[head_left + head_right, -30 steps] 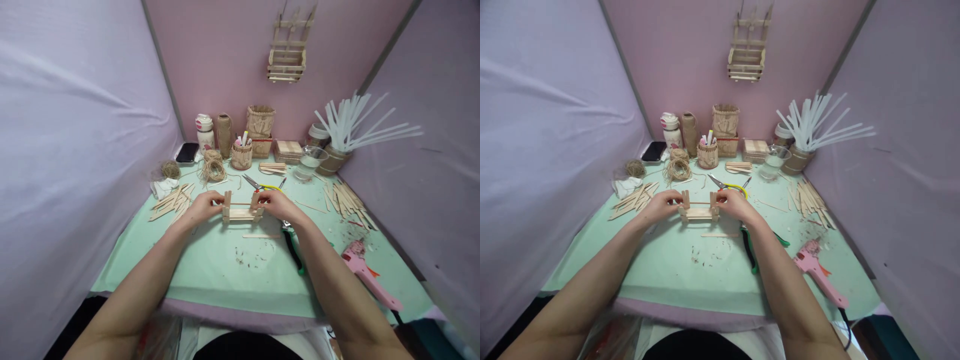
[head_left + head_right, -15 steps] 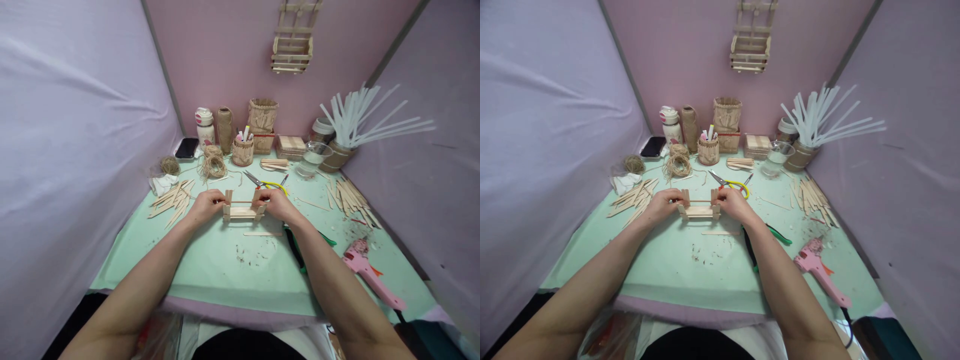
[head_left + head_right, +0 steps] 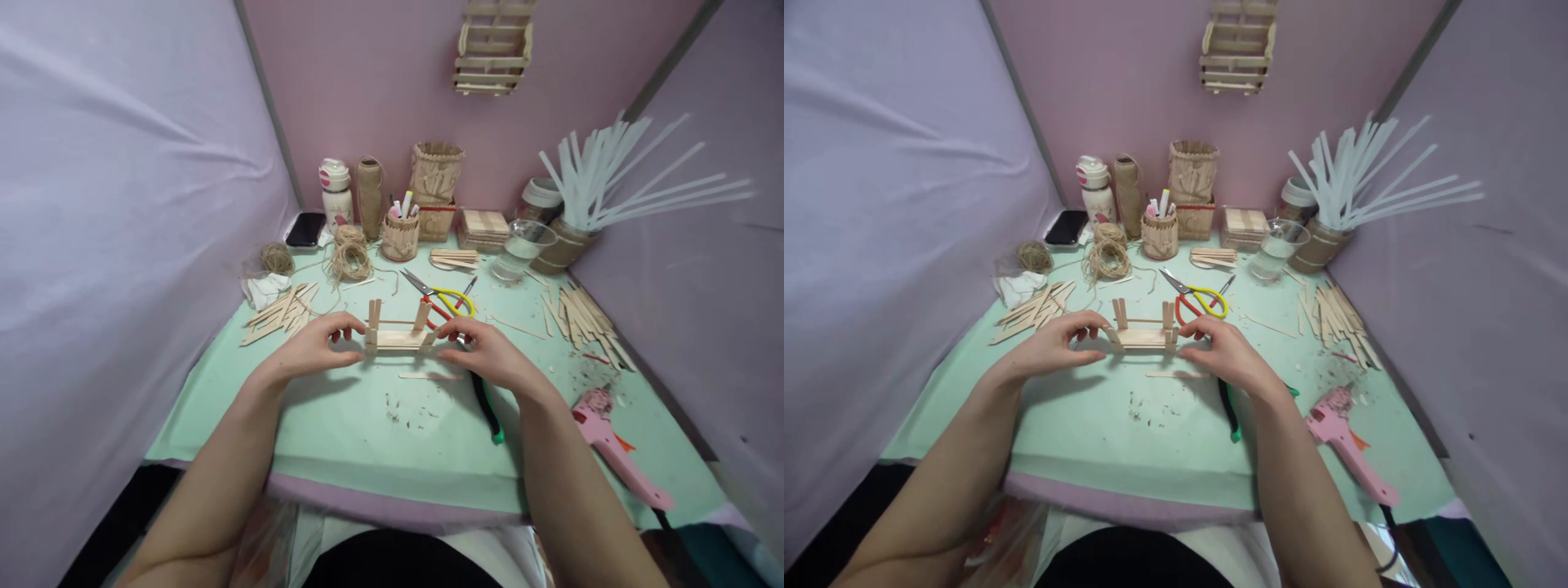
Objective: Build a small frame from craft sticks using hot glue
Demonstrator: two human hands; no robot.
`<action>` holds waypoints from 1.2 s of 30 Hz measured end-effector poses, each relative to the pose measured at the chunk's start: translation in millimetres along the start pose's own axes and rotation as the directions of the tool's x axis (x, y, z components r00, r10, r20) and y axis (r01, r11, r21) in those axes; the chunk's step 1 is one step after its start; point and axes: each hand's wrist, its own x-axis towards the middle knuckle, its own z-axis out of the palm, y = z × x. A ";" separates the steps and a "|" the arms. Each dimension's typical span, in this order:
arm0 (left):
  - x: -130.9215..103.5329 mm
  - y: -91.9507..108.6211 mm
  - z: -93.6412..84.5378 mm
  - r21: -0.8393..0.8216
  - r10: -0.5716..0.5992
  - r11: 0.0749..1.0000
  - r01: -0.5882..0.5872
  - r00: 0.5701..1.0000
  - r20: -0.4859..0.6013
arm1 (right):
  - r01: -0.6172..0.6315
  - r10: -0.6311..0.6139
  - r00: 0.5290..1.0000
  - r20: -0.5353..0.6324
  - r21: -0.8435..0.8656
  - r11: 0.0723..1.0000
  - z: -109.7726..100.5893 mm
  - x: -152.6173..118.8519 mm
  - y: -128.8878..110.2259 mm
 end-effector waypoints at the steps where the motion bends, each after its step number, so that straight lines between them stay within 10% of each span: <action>1: 1.3 1.7 3.2 0.003 0.008 1.000 -0.008 1.000 0.011 | 0.009 -0.009 1.000 0.004 -0.001 1.000 3.2 0.3 -1.1; 36: 9.2 0.2 28.2 0.063 0.178 0.983 -0.171 0.975 -0.134 | 0.104 -0.104 0.993 -0.055 -0.004 0.995 26.6 8.5 -1.7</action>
